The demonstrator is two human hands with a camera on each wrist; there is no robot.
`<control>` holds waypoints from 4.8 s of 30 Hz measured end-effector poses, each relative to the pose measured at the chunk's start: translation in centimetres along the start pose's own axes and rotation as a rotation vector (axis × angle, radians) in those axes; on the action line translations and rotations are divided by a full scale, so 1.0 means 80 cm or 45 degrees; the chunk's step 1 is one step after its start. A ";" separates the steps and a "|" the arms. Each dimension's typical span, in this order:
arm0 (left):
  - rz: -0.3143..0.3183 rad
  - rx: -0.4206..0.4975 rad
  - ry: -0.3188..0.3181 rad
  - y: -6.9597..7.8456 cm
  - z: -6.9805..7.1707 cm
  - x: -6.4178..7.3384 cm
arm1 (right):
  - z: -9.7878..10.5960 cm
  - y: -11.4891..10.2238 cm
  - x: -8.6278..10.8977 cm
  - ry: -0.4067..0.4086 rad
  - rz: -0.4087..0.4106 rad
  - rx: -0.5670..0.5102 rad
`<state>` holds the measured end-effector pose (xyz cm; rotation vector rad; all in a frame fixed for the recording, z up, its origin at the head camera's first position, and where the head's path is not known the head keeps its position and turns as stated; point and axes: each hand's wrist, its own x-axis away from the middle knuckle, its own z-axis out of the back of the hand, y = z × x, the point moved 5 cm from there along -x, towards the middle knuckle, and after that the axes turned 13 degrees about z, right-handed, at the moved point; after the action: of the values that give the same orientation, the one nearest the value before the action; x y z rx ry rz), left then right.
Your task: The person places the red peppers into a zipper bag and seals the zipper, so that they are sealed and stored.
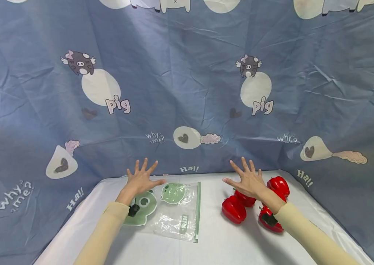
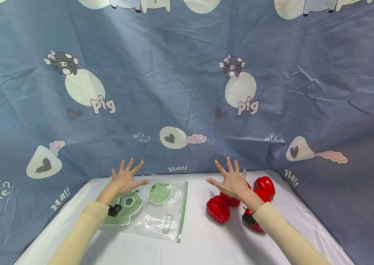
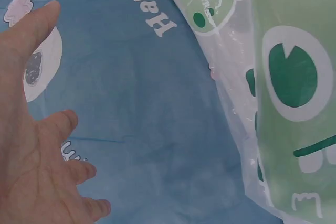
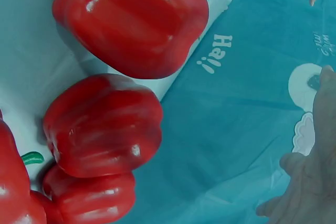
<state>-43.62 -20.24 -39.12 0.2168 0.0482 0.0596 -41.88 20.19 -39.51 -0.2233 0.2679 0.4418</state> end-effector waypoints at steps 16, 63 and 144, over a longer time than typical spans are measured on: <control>-0.050 -0.002 0.028 0.026 0.004 0.010 | 0.016 -0.010 0.006 0.036 0.040 -0.003; -0.285 0.110 0.036 0.088 -0.071 0.089 | -0.021 -0.055 0.099 0.163 0.062 -0.258; -0.348 -0.071 0.574 0.113 -0.075 0.155 | -0.080 -0.028 0.153 0.189 -0.208 -0.490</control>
<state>-32.07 -9.36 -43.52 0.1364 0.5234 -0.1635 -31.57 21.28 -48.88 -0.6521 0.3059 0.3117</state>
